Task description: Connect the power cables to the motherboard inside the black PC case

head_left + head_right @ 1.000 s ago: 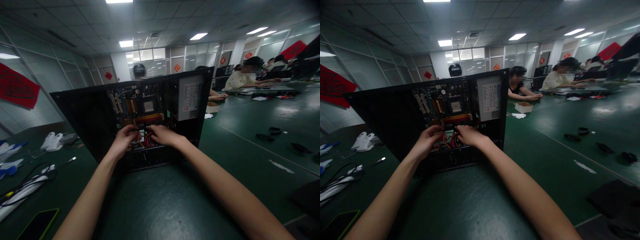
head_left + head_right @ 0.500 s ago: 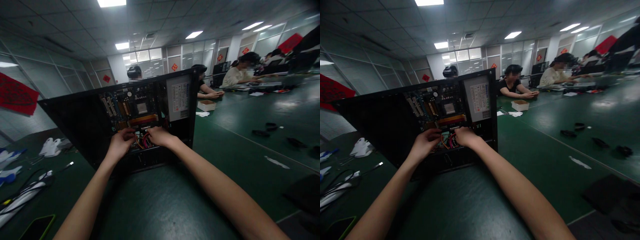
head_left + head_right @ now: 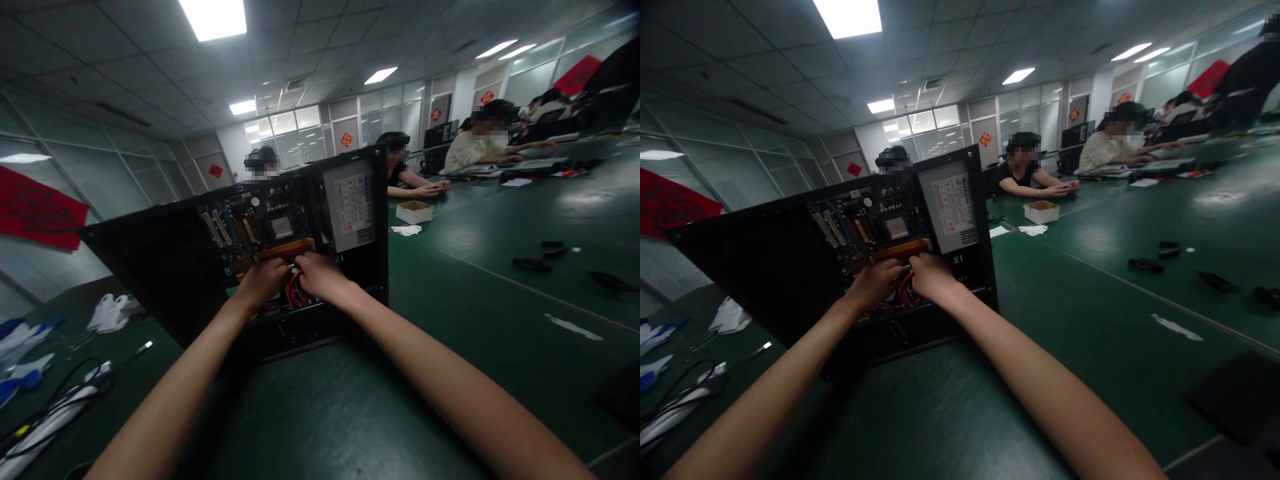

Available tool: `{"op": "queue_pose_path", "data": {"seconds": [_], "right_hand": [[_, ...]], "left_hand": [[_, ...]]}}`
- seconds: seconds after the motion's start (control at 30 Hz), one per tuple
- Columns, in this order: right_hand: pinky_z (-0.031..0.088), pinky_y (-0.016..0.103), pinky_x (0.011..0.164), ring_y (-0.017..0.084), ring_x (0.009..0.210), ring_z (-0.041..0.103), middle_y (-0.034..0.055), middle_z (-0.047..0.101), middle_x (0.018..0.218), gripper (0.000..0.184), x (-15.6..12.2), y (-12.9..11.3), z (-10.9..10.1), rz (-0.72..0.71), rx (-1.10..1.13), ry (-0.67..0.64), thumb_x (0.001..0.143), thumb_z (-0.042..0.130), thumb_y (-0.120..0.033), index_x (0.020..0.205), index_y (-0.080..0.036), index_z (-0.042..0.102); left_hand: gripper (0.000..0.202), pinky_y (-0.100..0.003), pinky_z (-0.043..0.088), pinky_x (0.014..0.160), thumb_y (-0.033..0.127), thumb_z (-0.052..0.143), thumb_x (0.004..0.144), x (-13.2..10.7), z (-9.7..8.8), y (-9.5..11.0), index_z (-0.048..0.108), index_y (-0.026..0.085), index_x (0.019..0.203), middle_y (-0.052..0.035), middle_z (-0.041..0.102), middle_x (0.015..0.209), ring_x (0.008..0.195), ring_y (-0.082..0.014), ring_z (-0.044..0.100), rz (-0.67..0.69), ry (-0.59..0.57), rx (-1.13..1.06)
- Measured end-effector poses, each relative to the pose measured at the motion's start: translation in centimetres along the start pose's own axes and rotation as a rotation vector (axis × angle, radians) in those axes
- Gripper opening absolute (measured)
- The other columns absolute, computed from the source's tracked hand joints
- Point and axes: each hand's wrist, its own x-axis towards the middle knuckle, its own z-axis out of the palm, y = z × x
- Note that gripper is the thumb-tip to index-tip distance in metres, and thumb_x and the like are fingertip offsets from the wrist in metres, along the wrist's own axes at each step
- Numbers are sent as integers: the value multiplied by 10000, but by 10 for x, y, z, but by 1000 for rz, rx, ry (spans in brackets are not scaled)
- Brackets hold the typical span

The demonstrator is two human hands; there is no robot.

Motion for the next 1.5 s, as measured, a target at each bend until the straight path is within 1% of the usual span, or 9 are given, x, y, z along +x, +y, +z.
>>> {"op": "queue_pose_path", "data": {"seconds": [0.13, 0.3, 0.53, 0.7, 0.87, 1.0, 1.27, 1.4, 1.5], "right_hand": [[493, 334, 796, 275, 1032, 667, 136, 697, 1126, 275, -2, -2, 1, -5, 1, 9, 883, 492, -155, 1092, -161, 670], [488, 318, 787, 266, 1034, 672, 139, 705, 1140, 284, -1, 1, 1, 36, 33, -44, 891, 491, -146, 1104, -172, 677], [482, 296, 835, 253, 1098, 662, 99, 722, 1179, 335, 5, 6, 6, 55, 156, -64, 854, 533, -139, 1138, -200, 700], [480, 304, 861, 256, 1099, 667, 96, 730, 1174, 356, 4, 5, 7, 65, 206, -55, 839, 539, -128, 1142, -199, 711], [480, 309, 890, 257, 1113, 663, 100, 728, 1185, 354, 3, 5, 5, 61, 210, -61, 836, 545, -132, 1140, -198, 714], [484, 313, 899, 253, 1120, 659, 103, 722, 1200, 358, 3, 6, 6, 55, 220, -56, 841, 540, -129, 1149, -196, 710], [473, 297, 909, 241, 1141, 647, 95, 717, 1210, 368, 3, 4, 6, 55, 222, -72, 843, 547, -124, 1169, -197, 702], [470, 291, 885, 240, 1110, 657, 88, 724, 1192, 353, 4, 5, 8, 10, 215, -54, 847, 545, -128, 1155, -197, 704], [465, 289, 878, 240, 1101, 655, 100, 722, 1184, 357, 3, 5, 9, -25, 196, -31, 853, 544, -130, 1178, -178, 683]], "left_hand": [[249, -298, 507, 840, 263, 573, 935, -2, 0, 0, 697, 214, 1145, -69, 720, 1121, 1043, -218, 675, -119, 31, -38], [253, -305, 507, 797, 256, 588, 923, -1, -1, 3, 743, 224, 1120, -70, 709, 1179, 1045, -240, 679, -128, -5, -29], [258, -332, 507, 857, 215, 600, 908, -4, 0, 3, 753, 225, 1115, -69, 724, 1166, 1042, -251, 685, -160, -8, -86], [262, -346, 504, 854, 219, 645, 874, -4, -1, 5, 709, 208, 1128, -73, 743, 1096, 1021, -267, 690, -258, 18, -147], [153, -337, 498, 834, 201, 650, 862, -2, -3, 7, 726, 193, 994, -82, 731, 1048, 1005, -261, 682, -226, -9, -106], [176, -332, 497, 804, 200, 619, 875, -2, -5, 8, 731, 194, 1011, -83, 722, 1091, 1019, -265, 678, -205, -14, -64], [197, -317, 494, 742, 271, 593, 897, 0, -5, 12, 728, 232, 1036, -70, 741, 1058, 992, -269, 694, -267, -42, 63], [250, -331, 502, 752, 320, 576, 911, 2, -6, 17, 699, 243, 1115, -68, 744, 1078, 995, -280, 698, -321, -78, 119], [258, -333, 505, 764, 299, 531, 928, 3, -8, 20, 711, 232, 1100, -71, 741, 1082, 1006, -273, 695, -313, -101, 136]]}}
